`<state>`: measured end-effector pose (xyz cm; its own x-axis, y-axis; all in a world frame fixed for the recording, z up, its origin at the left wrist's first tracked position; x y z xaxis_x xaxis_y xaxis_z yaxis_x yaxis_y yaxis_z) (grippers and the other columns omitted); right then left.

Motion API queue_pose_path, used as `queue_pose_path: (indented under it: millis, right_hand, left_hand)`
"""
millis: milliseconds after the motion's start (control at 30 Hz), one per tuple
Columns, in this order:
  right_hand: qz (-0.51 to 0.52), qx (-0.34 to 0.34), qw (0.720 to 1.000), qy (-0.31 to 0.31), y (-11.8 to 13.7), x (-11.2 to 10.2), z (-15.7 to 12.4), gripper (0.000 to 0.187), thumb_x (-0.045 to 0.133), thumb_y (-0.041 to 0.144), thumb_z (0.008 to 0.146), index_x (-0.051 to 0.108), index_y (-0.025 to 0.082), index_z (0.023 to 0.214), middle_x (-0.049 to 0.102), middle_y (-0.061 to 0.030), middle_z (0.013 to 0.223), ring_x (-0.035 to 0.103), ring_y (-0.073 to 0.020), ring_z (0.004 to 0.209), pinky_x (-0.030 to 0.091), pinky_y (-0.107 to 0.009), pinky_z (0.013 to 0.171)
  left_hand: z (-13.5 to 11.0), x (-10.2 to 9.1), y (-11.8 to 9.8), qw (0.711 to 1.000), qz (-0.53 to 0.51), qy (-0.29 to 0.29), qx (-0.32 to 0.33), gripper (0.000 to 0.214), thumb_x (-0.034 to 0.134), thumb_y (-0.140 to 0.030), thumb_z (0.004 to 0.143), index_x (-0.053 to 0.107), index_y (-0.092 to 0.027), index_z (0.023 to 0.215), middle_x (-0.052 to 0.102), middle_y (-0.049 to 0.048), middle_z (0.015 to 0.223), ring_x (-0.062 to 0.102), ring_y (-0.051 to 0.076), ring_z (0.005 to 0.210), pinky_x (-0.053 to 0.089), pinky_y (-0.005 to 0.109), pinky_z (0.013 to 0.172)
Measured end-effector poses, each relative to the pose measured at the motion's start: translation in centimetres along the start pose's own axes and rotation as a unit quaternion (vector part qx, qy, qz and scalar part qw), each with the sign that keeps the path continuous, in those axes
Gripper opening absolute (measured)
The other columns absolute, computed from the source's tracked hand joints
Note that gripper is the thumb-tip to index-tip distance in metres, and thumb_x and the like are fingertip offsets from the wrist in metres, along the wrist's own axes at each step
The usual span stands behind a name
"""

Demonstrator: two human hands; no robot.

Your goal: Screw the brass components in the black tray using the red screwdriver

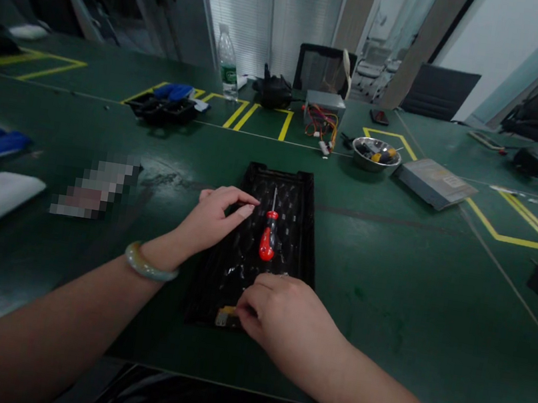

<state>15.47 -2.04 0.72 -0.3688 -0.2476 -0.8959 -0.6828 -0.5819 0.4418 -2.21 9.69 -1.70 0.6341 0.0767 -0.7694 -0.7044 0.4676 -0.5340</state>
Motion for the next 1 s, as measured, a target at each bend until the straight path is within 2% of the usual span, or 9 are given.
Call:
queue_pose_path:
  millis: [133,367,533,700,833,1000]
  right_hand:
    - [0.036,0.017,0.999,-0.011,-0.2,0.1,0.1,0.008,0.071,0.014,0.086,0.075,0.021,0.086,0.072,0.0018,0.083,0.064,-0.0106,0.072,0.046,-0.024,0.068]
    - [0.02,0.045,0.998,0.032,-0.2,1.2,0.0,0.008,0.069,0.017,0.09,0.075,0.022,0.088,0.072,0.0014,0.086,0.067,-0.0139,0.077,0.049,-0.028,0.073]
    - [-0.002,0.056,0.997,0.062,0.1,0.5,-0.1,0.011,0.065,0.026,0.095,0.076,0.024,0.094,0.072,-0.0001,0.092,0.067,-0.0177,0.087,0.052,-0.034,0.083]
    - [-0.023,0.047,0.995,0.086,0.0,0.1,0.3,0.015,0.063,0.023,0.096,0.077,0.021,0.091,0.069,-0.0022,0.092,0.065,-0.0179,0.086,0.052,-0.036,0.085]
    - [-0.01,0.049,0.996,0.08,0.2,0.0,0.2,0.013,0.064,0.02,0.094,0.076,0.02,0.09,0.068,-0.0022,0.091,0.063,-0.0158,0.082,0.05,-0.032,0.08]
    - [-0.014,0.052,0.998,0.042,0.3,0.0,0.1,0.01,0.066,0.017,0.091,0.075,0.02,0.087,0.066,-0.0011,0.087,0.061,-0.0146,0.078,0.047,-0.03,0.073]
  left_hand:
    - [0.0,0.1,0.1,1.0,-0.004,-0.002,-0.001,0.022,0.053,-0.035,0.102,0.07,-0.028,0.113,0.073,0.0007,0.117,0.063,0.022,0.11,0.033,0.042,0.098]
    - [0.1,0.1,0.1,1.0,-0.008,0.002,0.001,0.021,0.054,-0.034,0.101,0.07,-0.028,0.114,0.073,0.0001,0.117,0.062,0.022,0.112,0.033,0.043,0.098]
    - [0.1,0.1,0.1,1.0,-0.01,0.005,0.001,0.021,0.054,-0.034,0.101,0.07,-0.028,0.114,0.072,0.0,0.118,0.061,0.023,0.112,0.033,0.043,0.099]
    - [0.1,0.2,0.1,1.0,-0.004,0.011,0.001,0.021,0.053,-0.032,0.101,0.069,-0.028,0.114,0.072,0.001,0.12,0.06,0.024,0.115,0.033,0.045,0.1]
    - [0.1,0.3,0.2,1.0,-0.009,0.009,0.003,0.021,0.054,-0.032,0.1,0.069,-0.029,0.114,0.072,0.0008,0.12,0.06,0.023,0.115,0.033,0.045,0.1]
    - [0.1,0.4,0.4,1.0,-0.013,0.0,0.004,0.018,0.057,-0.03,0.1,0.07,-0.03,0.112,0.072,-0.0006,0.119,0.061,0.022,0.115,0.034,0.043,0.099]
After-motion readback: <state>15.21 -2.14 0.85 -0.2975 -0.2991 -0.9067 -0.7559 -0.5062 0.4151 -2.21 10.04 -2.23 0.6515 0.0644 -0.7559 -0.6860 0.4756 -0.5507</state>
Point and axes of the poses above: each hand's wrist, its own z-axis towards the middle knuckle, its own x-axis out of the palm, y = z × x, the point moved 3 cm from there along z, towards the middle knuckle
